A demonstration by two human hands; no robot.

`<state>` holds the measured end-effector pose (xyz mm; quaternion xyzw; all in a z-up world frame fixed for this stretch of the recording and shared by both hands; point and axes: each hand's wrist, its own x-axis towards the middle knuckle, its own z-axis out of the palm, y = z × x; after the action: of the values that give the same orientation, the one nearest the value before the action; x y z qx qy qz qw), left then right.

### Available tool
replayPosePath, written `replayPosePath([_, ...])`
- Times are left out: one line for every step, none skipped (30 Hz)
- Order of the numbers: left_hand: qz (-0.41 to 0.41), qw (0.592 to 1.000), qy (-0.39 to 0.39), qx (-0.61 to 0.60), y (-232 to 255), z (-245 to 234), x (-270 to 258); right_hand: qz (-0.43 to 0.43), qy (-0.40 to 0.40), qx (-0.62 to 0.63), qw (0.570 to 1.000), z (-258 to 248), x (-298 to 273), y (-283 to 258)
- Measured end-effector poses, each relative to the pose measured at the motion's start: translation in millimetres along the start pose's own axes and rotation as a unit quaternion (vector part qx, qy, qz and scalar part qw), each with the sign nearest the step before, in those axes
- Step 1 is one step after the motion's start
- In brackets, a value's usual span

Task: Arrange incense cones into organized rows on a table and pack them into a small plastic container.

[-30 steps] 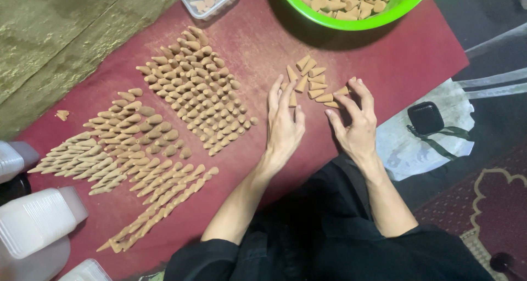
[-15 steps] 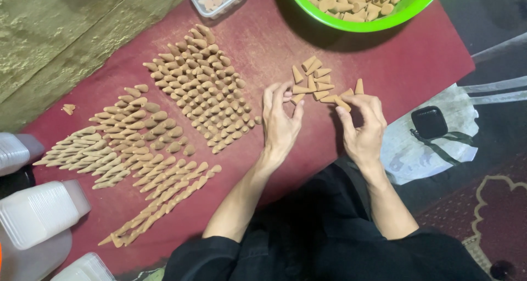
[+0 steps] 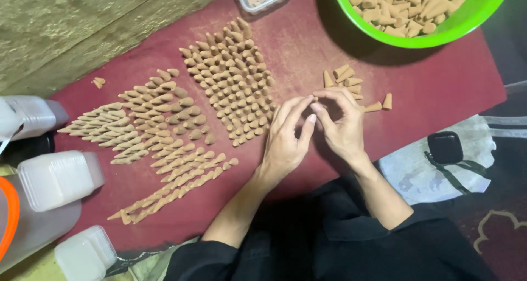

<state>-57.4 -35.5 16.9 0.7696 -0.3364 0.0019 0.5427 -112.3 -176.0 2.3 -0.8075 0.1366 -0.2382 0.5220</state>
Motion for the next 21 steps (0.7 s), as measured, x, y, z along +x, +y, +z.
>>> replayPosePath([-0.002,1.000,0.004,0.003,-4.6,-6.0,0.6,-0.002,-0.005,0.002,1.000,6.7,5.4,0.4])
replayPosePath([-0.001,0.999,0.008,0.033,-9.2,-11.8,1.1,-0.015,-0.020,-0.003,1.000,13.3,10.7,0.9])
replayPosePath([0.000,0.998,0.011,0.063,-14.2,-17.9,1.9,-0.028,-0.034,-0.008,0.999,20.4,16.0,1.4])
replayPosePath([-0.001,0.998,0.015,0.066,-17.5,-24.5,4.0,-0.031,-0.037,-0.006,0.999,26.3,20.9,0.8])
replayPosePath([-0.004,0.994,0.015,0.106,-20.6,-30.9,6.2,-0.047,-0.055,-0.011,0.997,31.8,25.6,0.2])
replayPosePath([-0.007,0.989,0.015,0.146,-23.8,-37.1,8.5,-0.064,-0.072,-0.015,0.995,37.2,30.4,-0.2])
replayPosePath([-0.008,0.989,0.016,0.147,-21.1,-42.2,11.7,-0.065,-0.074,-0.014,0.995,41.5,33.6,4.1])
replayPosePath([-0.033,0.981,-0.008,0.191,-18.4,-47.1,15.0,-0.072,-0.090,-0.042,0.992,45.7,37.0,8.6])
replayPosePath([-0.057,0.970,-0.033,0.234,-15.6,-51.1,18.6,-0.079,-0.106,-0.071,0.989,48.9,40.4,13.3])
replayPosePath([-0.059,0.970,-0.032,0.234,-19.0,-50.3,18.8,-0.079,-0.107,-0.070,0.989,51.4,41.8,15.9])
replayPosePath([-0.072,0.961,-0.052,0.260,-22.8,-49.5,19.5,-0.073,-0.118,-0.086,0.987,53.8,43.6,18.6])
replayPosePath([-0.086,0.951,-0.072,0.287,-26.6,-48.5,20.4,-0.066,-0.129,-0.102,0.984,56.0,45.5,21.3])
replayPosePath([-0.087,0.951,-0.072,0.286,-30.3,-46.3,19.4,-0.066,-0.130,-0.102,0.984,58.2,45.4,25.6])
replayPosePath([-0.084,0.945,-0.073,0.309,-34.0,-44.0,18.5,-0.061,-0.133,-0.109,0.983,60.3,45.4,30.1])
replayPosePath([-0.080,0.937,-0.075,0.331,-38.0,-41.7,17.8,-0.057,-0.135,-0.116,0.982,62.5,45.3,34.6])
replayPosePath([-0.080,0.937,-0.075,0.331,-36.2,-41.1,18.7,-0.056,-0.135,-0.117,0.982,64.0,45.4,36.0])
replayPosePath([-0.077,0.931,-0.081,0.348,-34.1,-40.4,19.0,-0.053,-0.138,-0.121,0.982,65.5,45.0,37.3])
replayPosePath([-0.074,0.924,-0.088,0.366,-31.9,-39.6,19.3,-0.049,-0.141,-0.125,0.981,66.8,44.5,38.7])
replayPosePath([-0.074,0.923,-0.088,0.366,-30.3,-39.7,19.5,-0.049,-0.141,-0.124,0.981,67.0,44.4,38.4])
replayPosePath([-0.075,0.921,-0.086,0.373,-28.6,-39.6,19.7,-0.051,-0.140,-0.126,0.981,67.0,44.2,38.0])
replayPosePath([-0.076,0.918,-0.084,0.379,-26.9,-39.5,19.7,-0.054,-0.140,-0.129,0.980,67.1,43.8,37.7])
